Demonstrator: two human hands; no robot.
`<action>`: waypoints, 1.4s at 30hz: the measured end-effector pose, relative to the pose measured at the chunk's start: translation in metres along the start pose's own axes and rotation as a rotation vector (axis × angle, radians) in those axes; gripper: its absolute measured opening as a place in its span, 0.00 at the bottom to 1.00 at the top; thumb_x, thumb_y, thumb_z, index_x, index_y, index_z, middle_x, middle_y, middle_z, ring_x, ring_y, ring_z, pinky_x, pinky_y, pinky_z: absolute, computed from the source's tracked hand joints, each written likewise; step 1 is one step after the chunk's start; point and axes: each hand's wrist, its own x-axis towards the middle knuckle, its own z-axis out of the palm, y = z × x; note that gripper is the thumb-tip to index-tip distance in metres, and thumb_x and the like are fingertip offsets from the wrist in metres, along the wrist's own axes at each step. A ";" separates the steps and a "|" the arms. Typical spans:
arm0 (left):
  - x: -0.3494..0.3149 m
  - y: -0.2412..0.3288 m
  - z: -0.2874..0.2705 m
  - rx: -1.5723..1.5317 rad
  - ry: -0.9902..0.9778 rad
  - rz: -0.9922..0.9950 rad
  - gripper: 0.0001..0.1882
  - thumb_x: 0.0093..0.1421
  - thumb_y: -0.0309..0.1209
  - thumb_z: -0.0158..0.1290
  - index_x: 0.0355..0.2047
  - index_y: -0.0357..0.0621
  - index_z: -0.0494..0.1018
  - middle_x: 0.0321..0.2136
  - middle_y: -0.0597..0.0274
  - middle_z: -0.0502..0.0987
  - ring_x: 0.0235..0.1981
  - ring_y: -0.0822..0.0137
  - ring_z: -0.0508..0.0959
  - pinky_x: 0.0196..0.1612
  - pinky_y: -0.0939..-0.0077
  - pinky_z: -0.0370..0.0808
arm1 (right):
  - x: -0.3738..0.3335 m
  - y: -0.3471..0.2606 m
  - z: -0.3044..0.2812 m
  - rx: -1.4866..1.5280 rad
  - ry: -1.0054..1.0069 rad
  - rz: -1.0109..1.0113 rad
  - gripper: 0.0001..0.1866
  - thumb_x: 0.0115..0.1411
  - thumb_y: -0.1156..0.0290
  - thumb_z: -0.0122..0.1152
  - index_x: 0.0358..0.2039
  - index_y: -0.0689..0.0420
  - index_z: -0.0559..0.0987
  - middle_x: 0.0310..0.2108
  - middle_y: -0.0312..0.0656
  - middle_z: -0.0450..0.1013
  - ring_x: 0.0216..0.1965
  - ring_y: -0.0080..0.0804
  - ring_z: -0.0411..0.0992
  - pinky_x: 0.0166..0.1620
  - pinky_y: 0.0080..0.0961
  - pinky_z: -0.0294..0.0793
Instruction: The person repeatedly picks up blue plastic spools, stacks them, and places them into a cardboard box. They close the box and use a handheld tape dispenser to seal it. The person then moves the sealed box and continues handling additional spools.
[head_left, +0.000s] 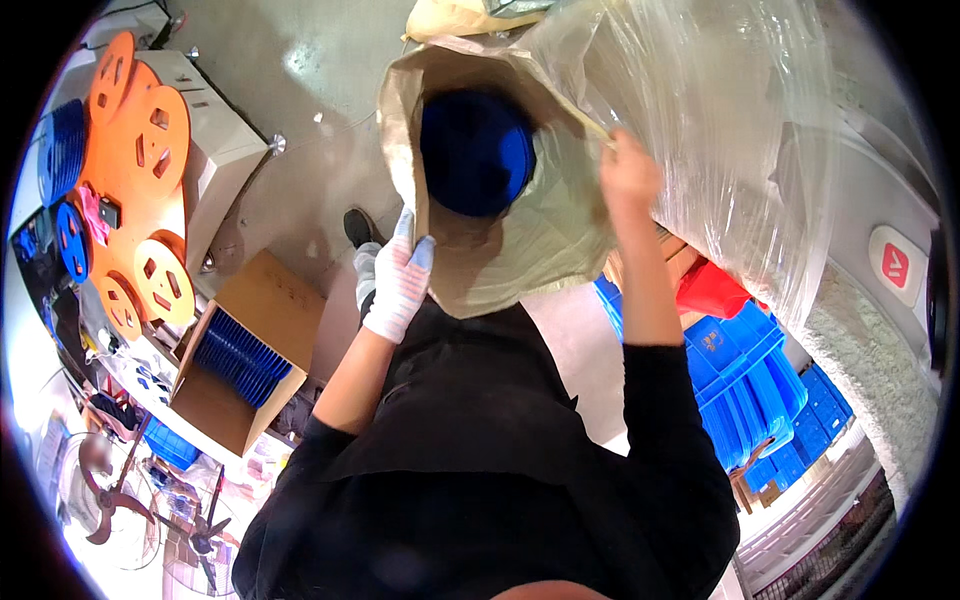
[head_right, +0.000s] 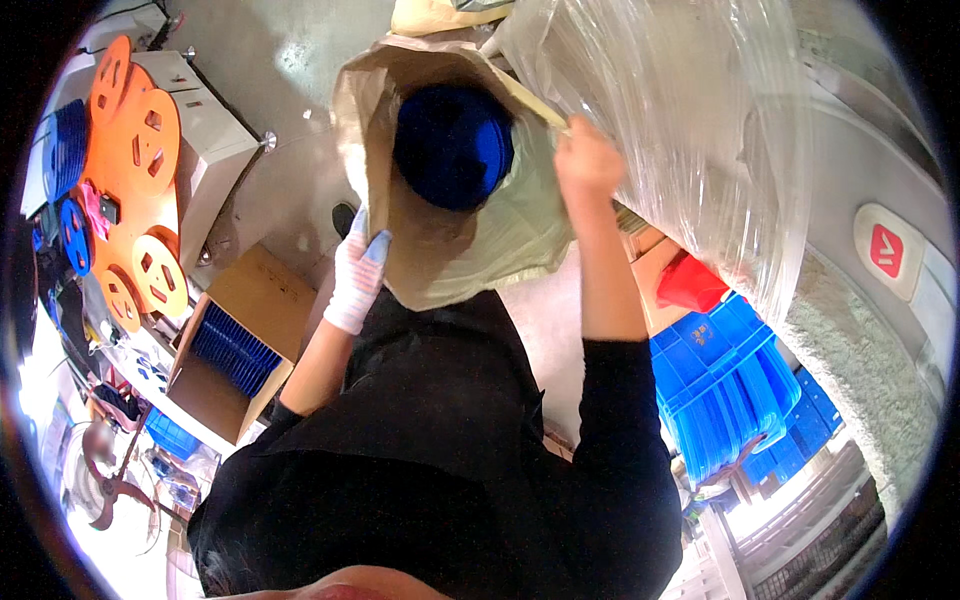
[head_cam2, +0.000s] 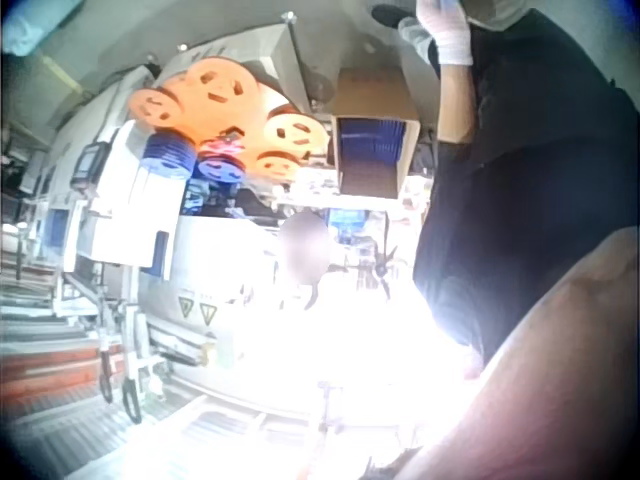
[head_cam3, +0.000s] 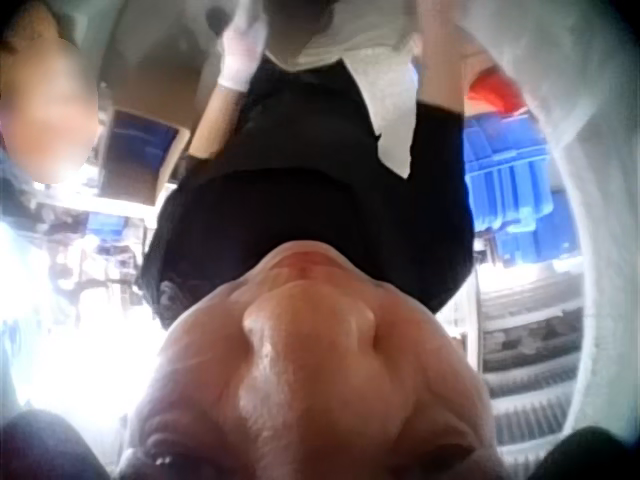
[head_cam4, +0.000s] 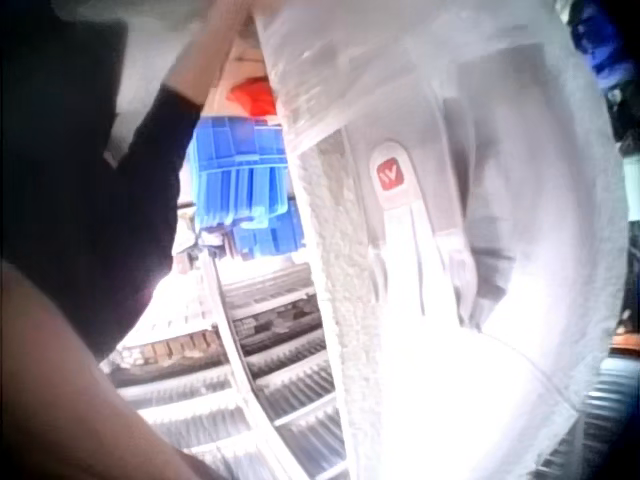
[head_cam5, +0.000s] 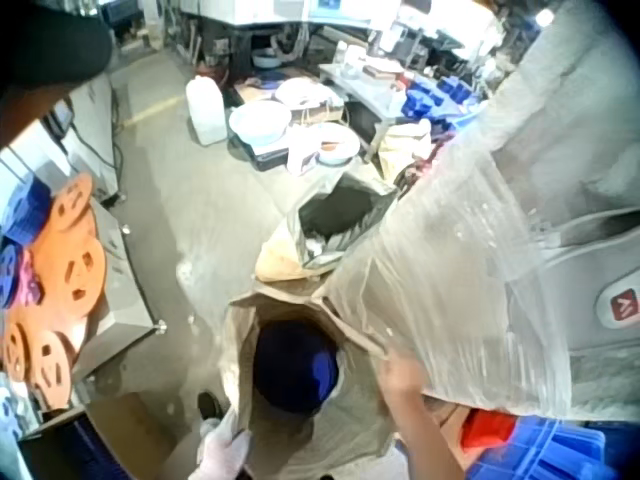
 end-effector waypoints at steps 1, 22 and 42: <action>0.006 0.001 0.006 0.081 -0.008 0.043 0.27 0.61 0.23 0.51 0.61 0.35 0.62 0.24 0.50 0.77 0.22 0.61 0.76 0.31 0.74 0.73 | 0.003 0.014 0.027 -0.027 -0.079 -0.024 0.11 0.58 0.61 0.56 0.38 0.51 0.77 0.35 0.47 0.78 0.38 0.49 0.77 0.39 0.46 0.74; -0.004 0.003 0.046 -0.060 -0.432 -0.148 0.38 0.63 0.40 0.45 0.68 0.36 0.43 0.40 0.29 0.75 0.42 0.40 0.77 0.48 0.56 0.72 | -0.040 0.027 0.046 0.136 0.168 -0.167 0.30 0.57 0.70 0.61 0.60 0.60 0.66 0.57 0.53 0.66 0.58 0.53 0.64 0.60 0.44 0.61; -0.399 -0.380 -0.138 -1.049 1.106 -1.235 0.20 0.61 0.35 0.46 0.54 0.48 0.69 0.32 0.57 0.75 0.31 0.61 0.75 0.35 0.66 0.74 | -0.172 -0.502 0.079 0.258 -0.620 -1.158 0.21 0.53 0.65 0.66 0.48 0.55 0.76 0.61 0.54 0.62 0.63 0.49 0.58 0.64 0.39 0.59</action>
